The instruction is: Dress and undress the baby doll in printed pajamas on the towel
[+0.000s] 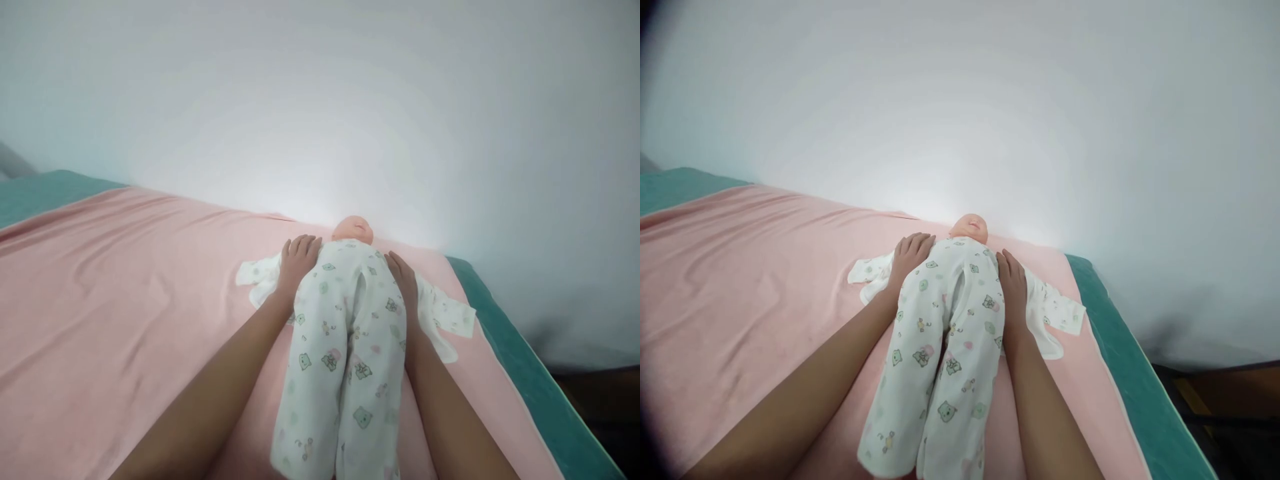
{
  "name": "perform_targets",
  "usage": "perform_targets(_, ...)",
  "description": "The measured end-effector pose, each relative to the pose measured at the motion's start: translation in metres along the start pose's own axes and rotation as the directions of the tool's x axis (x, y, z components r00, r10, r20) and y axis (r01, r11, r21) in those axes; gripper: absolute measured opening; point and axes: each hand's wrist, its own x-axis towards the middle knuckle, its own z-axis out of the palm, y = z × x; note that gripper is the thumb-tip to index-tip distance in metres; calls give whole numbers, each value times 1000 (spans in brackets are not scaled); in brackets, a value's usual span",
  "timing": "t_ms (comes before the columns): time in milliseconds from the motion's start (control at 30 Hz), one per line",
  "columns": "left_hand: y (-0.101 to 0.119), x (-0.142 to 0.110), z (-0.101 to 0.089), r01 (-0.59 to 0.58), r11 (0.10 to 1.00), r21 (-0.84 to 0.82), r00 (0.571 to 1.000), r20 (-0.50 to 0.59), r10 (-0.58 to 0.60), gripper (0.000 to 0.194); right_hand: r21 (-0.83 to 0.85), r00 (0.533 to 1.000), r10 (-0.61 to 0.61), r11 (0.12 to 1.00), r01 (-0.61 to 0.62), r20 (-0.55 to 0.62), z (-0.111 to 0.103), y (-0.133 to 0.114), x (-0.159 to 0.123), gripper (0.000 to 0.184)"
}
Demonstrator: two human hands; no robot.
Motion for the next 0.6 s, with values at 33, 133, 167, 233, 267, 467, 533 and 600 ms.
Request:
perform_targets(33, 3, 0, -1, 37, 999, -5, 999, -13, -37, 43, 56, 999, 28, 998, -26, -33, 0, -1, 0, 49)
perform_targets(133, 10, -3, -4, 166, 986, -3, 985, -45, -166, 35, 213, 979, 170, 966, -143, -115, 0, -4, 2, 40)
perform_targets(167, 12, -5, -6, 193, 981, 4, 980, -44, -193, 32, 265, 966, 229, 945, -191, -121, -1, -5, 3, 38)
perform_targets(233, 13, -8, -10, 213, 977, 15, 977, -23, -212, 28, 366, 936, 333, 890, -273, -111, -3, -8, 4, 37)
perform_targets(267, 13, -11, -12, 211, 977, 15, 977, -7, -211, 26, 399, 928, 359, 869, -293, -100, -5, -9, 3, 35)
perform_targets(467, 9, -30, -31, 216, 963, -164, 973, 114, -199, 12, 266, 984, 180, 949, -171, -12, -25, -14, -13, 23)
perform_targets(533, 11, -38, -36, 282, 916, -287, 950, 220, -224, 5, 257, 967, 254, 933, -254, 33, -29, -15, -19, 19)
perform_targets(600, 14, -42, -38, 428, 801, -418, 895, 321, -310, 8, 280, 947, 306, 905, -321, 97, -29, -15, -24, 20)
